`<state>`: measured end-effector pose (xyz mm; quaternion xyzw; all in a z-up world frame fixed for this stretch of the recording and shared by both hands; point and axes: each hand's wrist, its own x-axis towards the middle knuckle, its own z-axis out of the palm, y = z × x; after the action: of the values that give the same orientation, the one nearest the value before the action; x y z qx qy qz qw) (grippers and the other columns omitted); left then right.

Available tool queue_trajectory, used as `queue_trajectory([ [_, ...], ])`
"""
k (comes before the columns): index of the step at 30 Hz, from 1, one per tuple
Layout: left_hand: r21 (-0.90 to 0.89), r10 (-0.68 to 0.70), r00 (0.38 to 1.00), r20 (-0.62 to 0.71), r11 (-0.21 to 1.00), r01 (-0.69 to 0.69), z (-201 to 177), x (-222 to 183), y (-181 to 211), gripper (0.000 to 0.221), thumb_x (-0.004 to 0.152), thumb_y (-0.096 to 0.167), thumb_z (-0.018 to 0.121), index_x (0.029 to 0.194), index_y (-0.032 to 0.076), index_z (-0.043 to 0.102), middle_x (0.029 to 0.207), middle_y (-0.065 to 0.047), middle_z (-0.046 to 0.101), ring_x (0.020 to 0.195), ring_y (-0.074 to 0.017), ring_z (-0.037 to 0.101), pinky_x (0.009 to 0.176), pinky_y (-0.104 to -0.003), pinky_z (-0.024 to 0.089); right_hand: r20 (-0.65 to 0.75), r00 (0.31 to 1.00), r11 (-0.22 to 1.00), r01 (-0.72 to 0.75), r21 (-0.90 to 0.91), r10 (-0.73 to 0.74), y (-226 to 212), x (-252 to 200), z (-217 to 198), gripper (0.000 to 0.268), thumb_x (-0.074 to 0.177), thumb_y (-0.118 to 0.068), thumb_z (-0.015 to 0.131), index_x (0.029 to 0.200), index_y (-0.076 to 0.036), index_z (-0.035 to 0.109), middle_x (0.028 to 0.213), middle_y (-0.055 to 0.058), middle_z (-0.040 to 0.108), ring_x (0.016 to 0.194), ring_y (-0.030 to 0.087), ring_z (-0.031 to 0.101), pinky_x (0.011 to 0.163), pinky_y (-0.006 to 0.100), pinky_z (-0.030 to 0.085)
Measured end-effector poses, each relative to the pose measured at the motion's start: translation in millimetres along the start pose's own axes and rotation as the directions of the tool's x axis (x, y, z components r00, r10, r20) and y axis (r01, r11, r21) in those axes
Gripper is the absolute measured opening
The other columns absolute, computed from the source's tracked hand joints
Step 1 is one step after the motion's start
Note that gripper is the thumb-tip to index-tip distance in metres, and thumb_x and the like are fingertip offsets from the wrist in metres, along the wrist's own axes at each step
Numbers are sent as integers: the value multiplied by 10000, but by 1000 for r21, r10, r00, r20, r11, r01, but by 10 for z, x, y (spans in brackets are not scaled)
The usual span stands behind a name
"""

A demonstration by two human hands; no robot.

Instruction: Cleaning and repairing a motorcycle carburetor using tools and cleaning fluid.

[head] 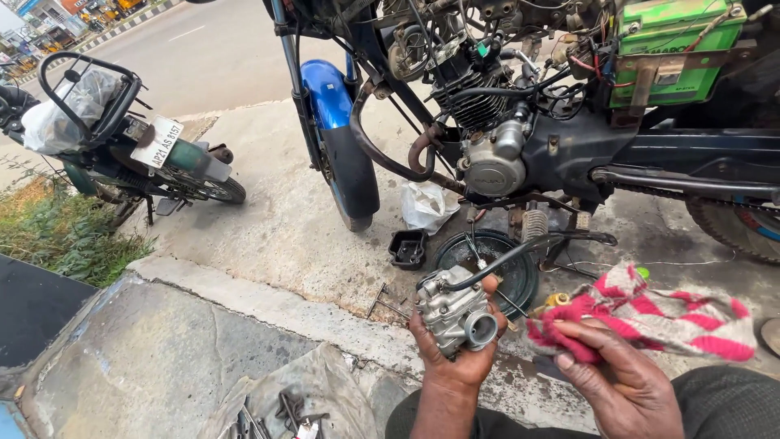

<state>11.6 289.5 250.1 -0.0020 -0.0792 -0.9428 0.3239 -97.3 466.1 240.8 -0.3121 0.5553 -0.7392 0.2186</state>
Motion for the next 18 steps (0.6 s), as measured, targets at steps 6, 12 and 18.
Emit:
queue_trajectory([
  [6,108,45,983,-178,994,-26,199,-60,-42,642,812,579,664,1190,61,710,1077,-280,742,870,-334,732,756,-428,633,64,988,924,156,-349,-142,106,-231,112,584,690,-55,854,1242,-28,664,1140,142,762,1082,257,750,947,376,560],
  [12,253,100,946,-308,967,-19,279,-140,-17,401,900,396,635,1105,59,702,999,-124,752,879,-272,742,797,-424,638,845,535,508,735,-450,-26,184,178,-232,346,952,-118,647,1280,-152,542,877,-4,714,879,181,734,1028,544,503],
  [18,402,107,884,-455,910,96,630,-163,5,350,882,331,641,1038,31,734,911,-112,772,798,-232,750,702,-384,625,970,32,-181,980,-77,-240,-857,640,-49,209,929,-233,529,1054,-66,535,883,156,682,818,286,709,716,402,569],
])
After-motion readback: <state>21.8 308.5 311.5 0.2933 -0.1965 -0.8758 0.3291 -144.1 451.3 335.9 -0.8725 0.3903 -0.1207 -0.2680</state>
